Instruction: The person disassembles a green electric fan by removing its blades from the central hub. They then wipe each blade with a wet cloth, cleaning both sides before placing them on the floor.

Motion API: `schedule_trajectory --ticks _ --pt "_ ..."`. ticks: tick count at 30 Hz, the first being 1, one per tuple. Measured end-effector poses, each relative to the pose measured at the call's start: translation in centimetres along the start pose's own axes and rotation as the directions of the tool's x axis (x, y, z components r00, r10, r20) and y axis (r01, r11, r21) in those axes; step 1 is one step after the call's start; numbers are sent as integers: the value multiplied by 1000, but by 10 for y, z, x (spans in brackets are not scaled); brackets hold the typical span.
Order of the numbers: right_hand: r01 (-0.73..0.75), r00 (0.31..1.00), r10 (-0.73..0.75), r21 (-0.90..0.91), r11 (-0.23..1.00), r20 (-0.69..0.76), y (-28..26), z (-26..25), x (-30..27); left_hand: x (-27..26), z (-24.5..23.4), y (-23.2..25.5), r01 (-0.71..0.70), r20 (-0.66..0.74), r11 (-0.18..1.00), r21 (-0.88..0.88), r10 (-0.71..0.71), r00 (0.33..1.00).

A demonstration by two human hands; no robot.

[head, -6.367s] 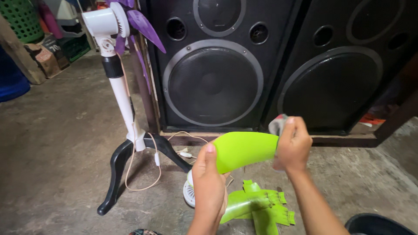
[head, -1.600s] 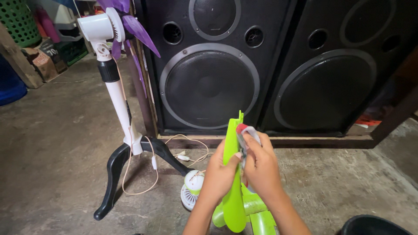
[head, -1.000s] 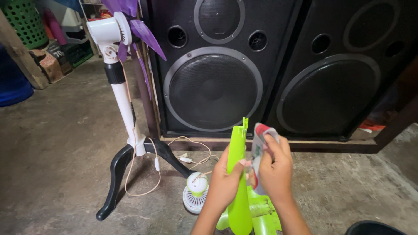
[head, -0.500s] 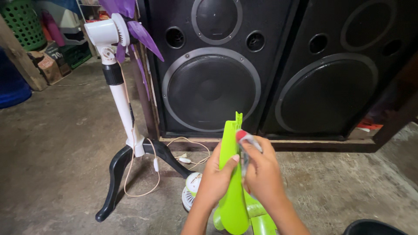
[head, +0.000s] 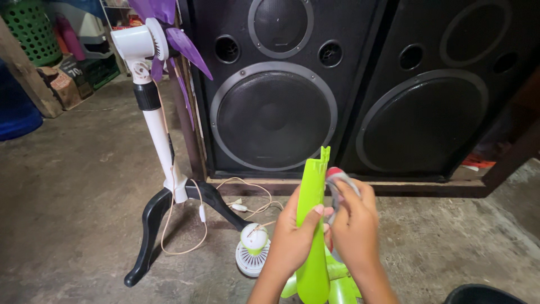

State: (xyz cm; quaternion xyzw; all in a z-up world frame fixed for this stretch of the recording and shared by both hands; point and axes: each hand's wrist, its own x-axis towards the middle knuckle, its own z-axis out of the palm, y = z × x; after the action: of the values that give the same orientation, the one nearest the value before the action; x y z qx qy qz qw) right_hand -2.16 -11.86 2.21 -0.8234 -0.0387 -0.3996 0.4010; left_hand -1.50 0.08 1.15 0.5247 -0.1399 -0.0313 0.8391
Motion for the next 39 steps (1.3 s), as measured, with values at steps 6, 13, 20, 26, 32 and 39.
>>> schedule_trajectory --ticks 6,13,20,26,32,39 --pt "158 986 -159 33 987 45 -3 -2 -7 -3 7 7 -47 -29 959 279 58 998" --pt "-17 994 -8 238 971 107 1 0 8 -5 -2 18 -10 -31 791 611 37 999" --pt "-82 971 35 193 978 238 15 8 8 21 -19 2 -295 85 828 476 291 953" --pt "67 985 -101 227 972 143 28 17 14 25 -21 -5 -142 56 861 489 131 990" --pt "-18 985 -24 242 970 171 36 19 3 35 -34 -4 115 70 913 392 -154 986" --pt "79 936 -123 144 986 329 10 16 -38 52 -45 -12 111 -63 972 209 -100 993"
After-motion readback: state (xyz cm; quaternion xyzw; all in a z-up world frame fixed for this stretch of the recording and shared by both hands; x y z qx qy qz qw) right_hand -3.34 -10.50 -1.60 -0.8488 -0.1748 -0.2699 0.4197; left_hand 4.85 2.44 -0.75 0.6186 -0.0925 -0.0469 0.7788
